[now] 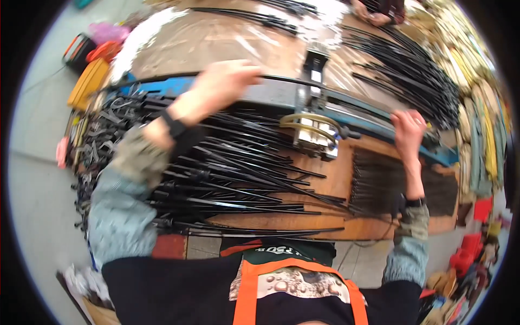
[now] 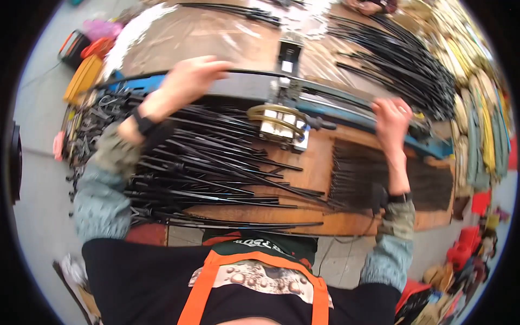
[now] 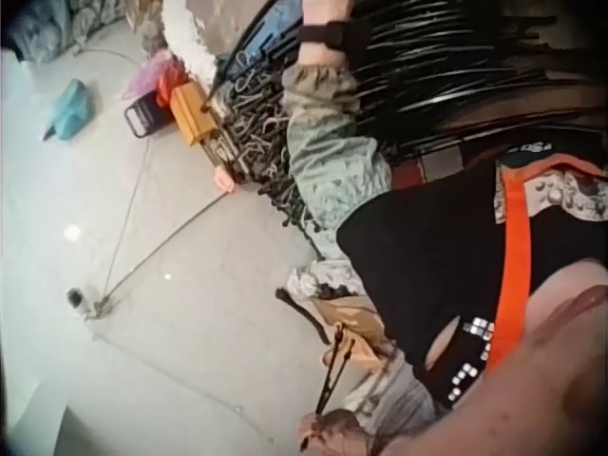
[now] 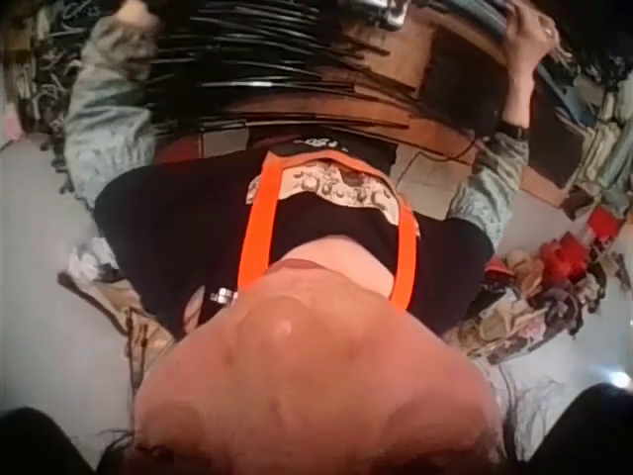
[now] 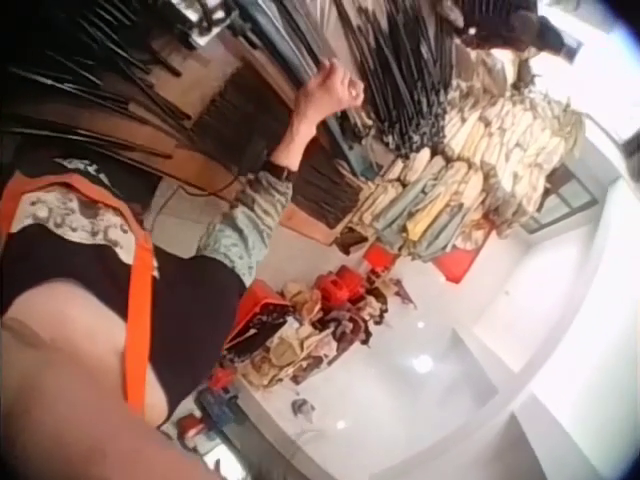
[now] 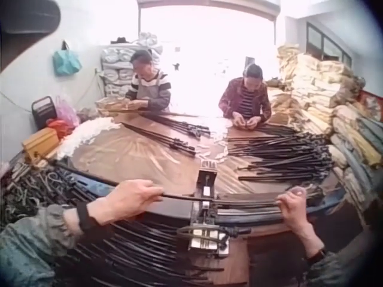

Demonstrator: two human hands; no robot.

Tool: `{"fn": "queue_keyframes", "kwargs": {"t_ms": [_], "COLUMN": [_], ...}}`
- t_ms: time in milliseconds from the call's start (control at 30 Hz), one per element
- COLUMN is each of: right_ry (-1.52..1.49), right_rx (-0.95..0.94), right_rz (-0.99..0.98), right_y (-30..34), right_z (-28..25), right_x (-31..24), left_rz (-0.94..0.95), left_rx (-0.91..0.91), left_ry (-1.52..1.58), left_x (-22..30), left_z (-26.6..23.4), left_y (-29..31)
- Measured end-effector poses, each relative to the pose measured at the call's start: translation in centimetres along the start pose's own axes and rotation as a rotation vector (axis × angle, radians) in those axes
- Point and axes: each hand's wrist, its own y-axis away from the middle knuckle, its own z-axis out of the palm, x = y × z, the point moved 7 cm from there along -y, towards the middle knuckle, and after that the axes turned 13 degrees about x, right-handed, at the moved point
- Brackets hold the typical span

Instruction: Assembling and checking metal components for wiper blades using a mechanical fixture on a workbench.

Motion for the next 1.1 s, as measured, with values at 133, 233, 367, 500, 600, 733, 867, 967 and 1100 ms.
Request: {"fn": "queue_keyframes", "kwargs": {"t_ms": [133,233,367,500,600,733,867,967,1100], "right_ry": [-0.052,-0.085,-0.092,-0.134,-0.117,-0.117,-0.050,-0.151,-0.132], "right_rx": [0.030,-0.003,0.034,0.028,0.025,0.020,0.033,0.064,0.096], "right_rz": [0.028,0.027,0.087,0.114,0.129,0.099,0.072,0.074,-0.107], "right_y": [0.8,1.0,1.0,1.1,1.3,1.6,2.0,0.7,1.2], "right_z": [-1.0,-0.1,0.1,0.7,0.7,0.9,0.2,0.6,-1.1], "right_x": [1.1,0.5,0.8,1.1,1.0,0.8,1.0,-1.8,-8.2], "left_rz": [0.095,0.017,-0.012,-0.064,-0.103,-0.086,0.053,-0.023,-0.109], "left_rx": [0.017,-0.001,0.022,0.096,0.089,0.046,0.164,0.101,-0.004], "left_ry": [0.077,0.094,0.147,0.167,0.157,0.113,0.145,0.076,-0.007], "left_x": [3.4,2.4,1.9,1.6,1.2,0.8,1.6,1.0,0.9], "left_z": [5.3,5.3,5.8,6.0,6.6,7.4,7.5,7.1,7.6], "left_y": [-4.0,-2.6,-2.9,-2.6,-2.6,-2.6,-2.6,-2.3,-2.9]}}
